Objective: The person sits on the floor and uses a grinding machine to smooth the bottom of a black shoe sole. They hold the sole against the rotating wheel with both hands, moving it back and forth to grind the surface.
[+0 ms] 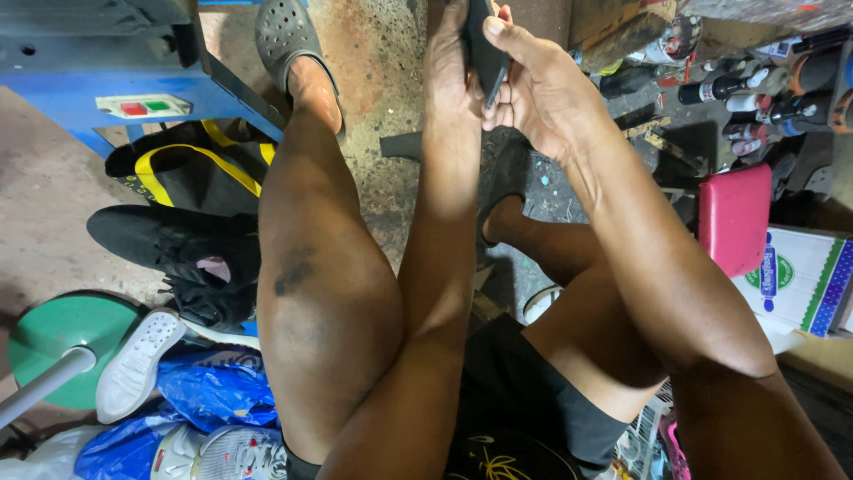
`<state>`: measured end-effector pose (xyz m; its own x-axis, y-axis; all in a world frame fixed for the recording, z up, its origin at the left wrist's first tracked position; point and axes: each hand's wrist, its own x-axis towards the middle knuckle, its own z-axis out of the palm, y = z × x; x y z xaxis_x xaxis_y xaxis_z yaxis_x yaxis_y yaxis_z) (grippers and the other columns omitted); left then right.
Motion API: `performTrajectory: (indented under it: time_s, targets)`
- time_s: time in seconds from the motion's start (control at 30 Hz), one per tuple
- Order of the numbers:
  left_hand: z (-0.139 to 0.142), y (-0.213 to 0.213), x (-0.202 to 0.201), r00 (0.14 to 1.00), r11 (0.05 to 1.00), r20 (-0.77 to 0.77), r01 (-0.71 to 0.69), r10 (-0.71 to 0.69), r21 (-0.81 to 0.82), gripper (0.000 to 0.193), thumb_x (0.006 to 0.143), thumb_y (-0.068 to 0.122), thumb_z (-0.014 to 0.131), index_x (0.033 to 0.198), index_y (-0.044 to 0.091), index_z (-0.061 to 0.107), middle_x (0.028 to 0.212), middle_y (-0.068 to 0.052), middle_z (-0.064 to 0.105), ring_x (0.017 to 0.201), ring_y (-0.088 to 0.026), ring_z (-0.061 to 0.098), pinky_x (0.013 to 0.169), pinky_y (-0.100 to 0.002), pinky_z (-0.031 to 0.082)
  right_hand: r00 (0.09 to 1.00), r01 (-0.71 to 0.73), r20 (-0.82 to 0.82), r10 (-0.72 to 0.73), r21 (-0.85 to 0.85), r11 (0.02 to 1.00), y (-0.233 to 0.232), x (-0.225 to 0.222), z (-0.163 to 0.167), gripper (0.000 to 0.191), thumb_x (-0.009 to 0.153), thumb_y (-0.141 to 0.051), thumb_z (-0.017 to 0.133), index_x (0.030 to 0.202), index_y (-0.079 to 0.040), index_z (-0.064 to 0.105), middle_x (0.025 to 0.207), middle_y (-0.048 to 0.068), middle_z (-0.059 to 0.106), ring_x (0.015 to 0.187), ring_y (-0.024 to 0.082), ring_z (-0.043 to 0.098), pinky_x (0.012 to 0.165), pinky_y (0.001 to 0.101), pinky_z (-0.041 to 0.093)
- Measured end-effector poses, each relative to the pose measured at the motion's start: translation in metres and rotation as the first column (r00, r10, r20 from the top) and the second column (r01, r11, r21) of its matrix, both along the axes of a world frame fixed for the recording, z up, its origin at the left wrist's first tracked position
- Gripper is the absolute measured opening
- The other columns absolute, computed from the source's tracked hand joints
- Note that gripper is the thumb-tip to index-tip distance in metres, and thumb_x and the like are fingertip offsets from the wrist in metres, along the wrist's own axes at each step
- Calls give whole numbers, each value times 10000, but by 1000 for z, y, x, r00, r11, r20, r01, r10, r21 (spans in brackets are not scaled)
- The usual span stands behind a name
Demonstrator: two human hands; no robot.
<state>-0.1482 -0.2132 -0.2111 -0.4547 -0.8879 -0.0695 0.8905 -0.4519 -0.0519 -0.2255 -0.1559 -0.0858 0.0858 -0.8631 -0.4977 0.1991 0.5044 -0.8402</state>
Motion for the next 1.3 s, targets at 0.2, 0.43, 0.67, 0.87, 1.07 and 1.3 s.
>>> performTrajectory:
  time_s: [0.2,0.43,0.67,0.87,1.07,1.3]
  targets:
    - [0,8,-3,992,992,-60,-116,113,-52,346,1087,317,536,1064,-15,632,847,-160,710,598,-204,714,446,-295,573,1000,-11,-21,11,-11,1000,8,-3,0,389,1002,-421,679,1041,-36,641,823,71,703,692,156,685,592,315,564]
    - [7,20,-3,983,989,-111,-148,144,-28,302,1070,299,602,1073,-2,630,919,-110,697,819,-186,751,654,-273,638,1000,-24,-2,24,-5,1000,21,-6,-2,382,1019,-401,692,1009,-20,664,815,78,683,708,164,701,589,318,571]
    - [2,6,7,991,988,-24,-132,130,-75,343,1023,350,612,1081,13,629,875,-143,707,763,-210,746,628,-313,647,996,-73,-44,76,50,996,19,-4,-3,376,1009,-398,651,1040,-23,667,855,81,722,664,145,671,589,328,585]
    - [10,-7,2,998,984,51,-55,46,171,361,1091,355,535,1037,2,585,831,-130,666,662,-207,707,562,-295,622,1000,-14,18,13,82,997,9,-3,-10,388,1026,-420,652,1155,-57,607,859,69,716,658,146,654,588,331,566]
    - [20,-14,9,999,983,46,28,-20,-179,474,1042,459,510,1026,6,650,736,-113,683,514,-221,700,389,-330,599,999,-26,37,25,32,999,-3,-7,-8,403,1038,-455,633,1187,-87,561,841,57,704,662,144,649,598,312,553]
    - [10,-11,0,985,986,92,-139,147,-90,357,1121,289,436,1030,0,623,790,-121,671,542,-184,663,444,-293,558,999,-4,37,4,1,1000,5,-3,0,383,1044,-416,646,1101,-39,618,828,86,699,650,152,633,600,322,547]
